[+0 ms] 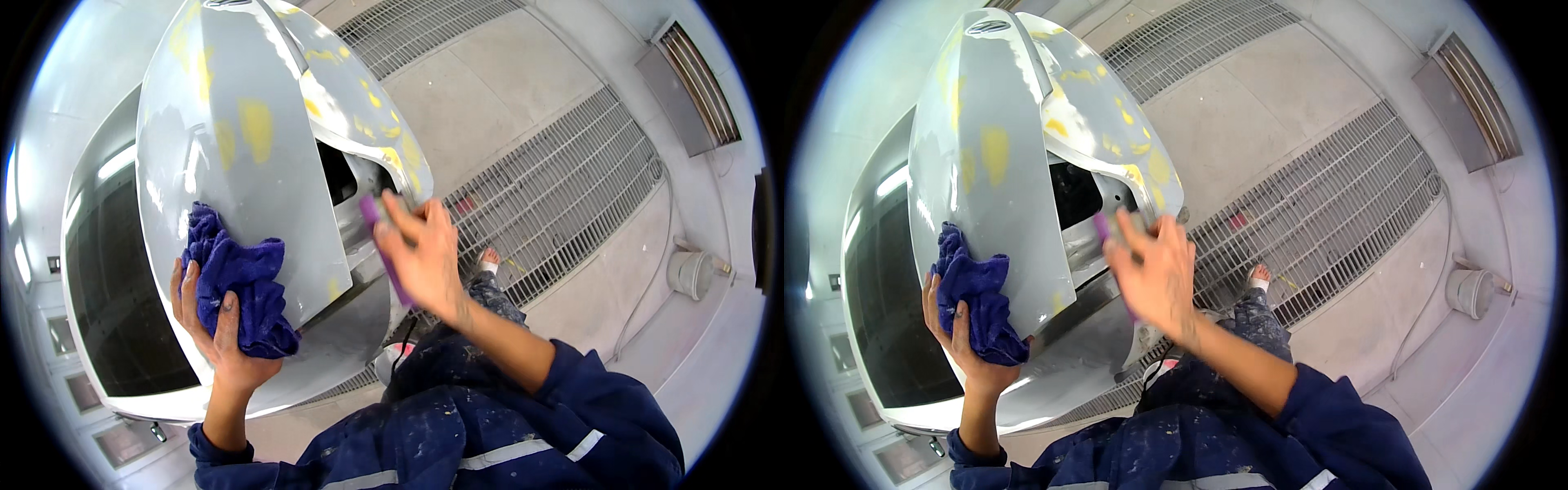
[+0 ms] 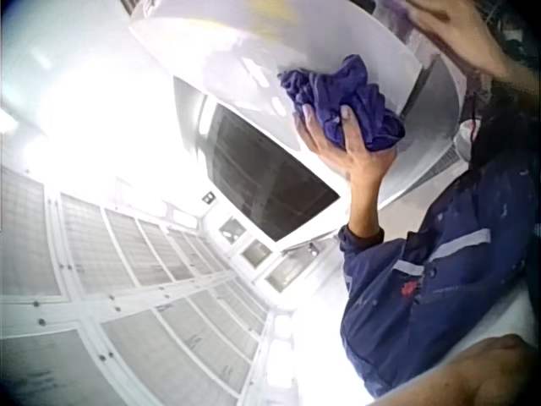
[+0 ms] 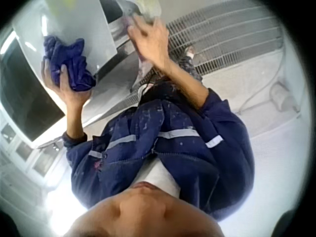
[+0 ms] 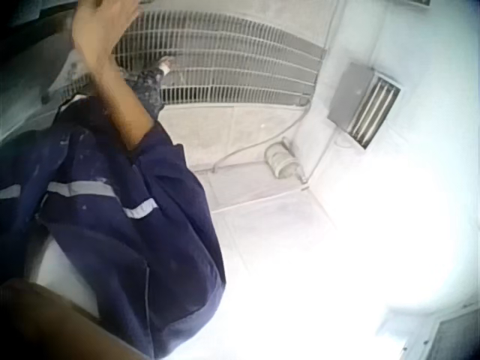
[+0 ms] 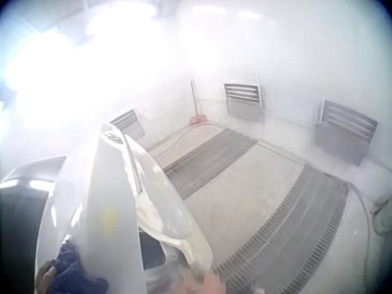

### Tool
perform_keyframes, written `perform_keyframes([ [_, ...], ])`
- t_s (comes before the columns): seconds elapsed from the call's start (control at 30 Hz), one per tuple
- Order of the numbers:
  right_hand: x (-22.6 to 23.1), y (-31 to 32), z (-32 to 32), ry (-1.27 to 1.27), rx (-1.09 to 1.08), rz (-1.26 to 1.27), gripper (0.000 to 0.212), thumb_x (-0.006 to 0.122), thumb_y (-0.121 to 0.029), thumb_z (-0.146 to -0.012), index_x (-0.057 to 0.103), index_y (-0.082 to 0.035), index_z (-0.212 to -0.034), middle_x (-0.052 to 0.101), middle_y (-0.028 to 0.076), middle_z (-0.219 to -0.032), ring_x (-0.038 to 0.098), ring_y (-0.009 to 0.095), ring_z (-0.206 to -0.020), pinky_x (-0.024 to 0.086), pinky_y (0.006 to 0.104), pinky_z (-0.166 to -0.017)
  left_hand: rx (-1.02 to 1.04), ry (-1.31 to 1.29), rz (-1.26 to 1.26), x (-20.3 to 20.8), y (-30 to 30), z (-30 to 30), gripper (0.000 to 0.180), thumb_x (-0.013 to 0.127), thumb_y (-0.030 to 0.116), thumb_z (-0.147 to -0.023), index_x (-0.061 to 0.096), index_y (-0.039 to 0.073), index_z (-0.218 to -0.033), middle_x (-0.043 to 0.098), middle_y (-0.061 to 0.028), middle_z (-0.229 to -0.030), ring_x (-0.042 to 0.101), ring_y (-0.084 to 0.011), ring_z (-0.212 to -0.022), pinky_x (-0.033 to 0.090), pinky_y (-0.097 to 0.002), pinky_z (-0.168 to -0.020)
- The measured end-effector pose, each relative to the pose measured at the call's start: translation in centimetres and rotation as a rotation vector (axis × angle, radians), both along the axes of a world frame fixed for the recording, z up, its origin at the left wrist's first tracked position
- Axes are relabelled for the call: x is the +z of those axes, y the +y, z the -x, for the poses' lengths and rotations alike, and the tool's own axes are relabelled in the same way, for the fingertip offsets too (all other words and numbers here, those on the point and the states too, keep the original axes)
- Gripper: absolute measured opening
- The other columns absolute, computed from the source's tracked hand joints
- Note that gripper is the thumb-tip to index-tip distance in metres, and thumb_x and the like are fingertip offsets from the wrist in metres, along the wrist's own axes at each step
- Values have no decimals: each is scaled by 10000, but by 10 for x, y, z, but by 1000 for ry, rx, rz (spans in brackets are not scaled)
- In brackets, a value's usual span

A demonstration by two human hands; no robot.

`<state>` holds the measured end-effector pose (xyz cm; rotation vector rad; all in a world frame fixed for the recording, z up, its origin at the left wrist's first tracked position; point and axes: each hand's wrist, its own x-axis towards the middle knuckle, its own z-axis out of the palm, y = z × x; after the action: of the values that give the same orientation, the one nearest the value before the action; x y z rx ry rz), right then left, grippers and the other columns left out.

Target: The person sands the surface of a white car hood using a sanding block and wipes it with a cloth. They work on multiple areas of the hood, including around the headlight cutouts, and occasionally dip the sanding block into a bucket of water.

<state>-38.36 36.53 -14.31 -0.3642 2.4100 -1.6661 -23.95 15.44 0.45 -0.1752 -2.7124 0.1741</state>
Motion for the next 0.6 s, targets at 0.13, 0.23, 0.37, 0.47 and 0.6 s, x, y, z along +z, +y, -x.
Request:
perform_keyframes([
  [0.13, 7, -3, -6, -96, -41, 92, 506, 729, -389, -986, 758, -91, -1393, 563, 226, -1082, 564, 391, -1061, 477, 481, -954, 24, 44, -49, -3, 1, -5, 946, 849, 198, -764, 465, 293, -1623, 378, -289, -1675, 385, -619, -1496, 330, -713, -1204],
  [0.23, 8, -1, -19, -120, 7, 117, 538, 741, -390, -975, 747, -82, -1417, 534, 213, -1091, 539, 372, -1071, 475, 456, -977, 24, 35, -48, -5, 1, -6, 924, 822, 161, -758, 481, 282, -1608, 386, -289, -1671, 389, -619, -1496, 333, -712, -1204],
  [0.37, -10, -14, 20, -155, -58, 74, 547, 740, -387, -975, 744, -66, -1417, 517, 203, -1077, 538, 367, -1061, 470, 442, -971, -14, 43, -68, -5, 1, 6, 916, 818, 151, -756, 490, 278, -1601, 395, -285, -1668, 392, -614, -1497, 336, -711, -1205],
  [0.47, 14, 1, -24, -59, 4, 169, 529, 735, -362, -980, 743, -55, -1410, 534, 201, -1060, 537, 358, -1033, 480, 444, -935, -14, 31, -2, 1, 5, 2, 811, 766, 144, -870, 451, 159, -1616, 422, -331, -1620, 432, -596, -1492, 317, -706, -1243],
  [0.6, -21, 3, 6, -133, -72, 57, 532, 750, -335, -972, 733, -38, -1414, 532, 215, -1069, 551, 368, -1016, 496, 462, -912, -42, 54, -2, -1, 2, 0, 792, 733, 132, -865, 467, 154, -1611, 418, -328, -1626, 438, -587, -1494, 320, -701, -1244],
])
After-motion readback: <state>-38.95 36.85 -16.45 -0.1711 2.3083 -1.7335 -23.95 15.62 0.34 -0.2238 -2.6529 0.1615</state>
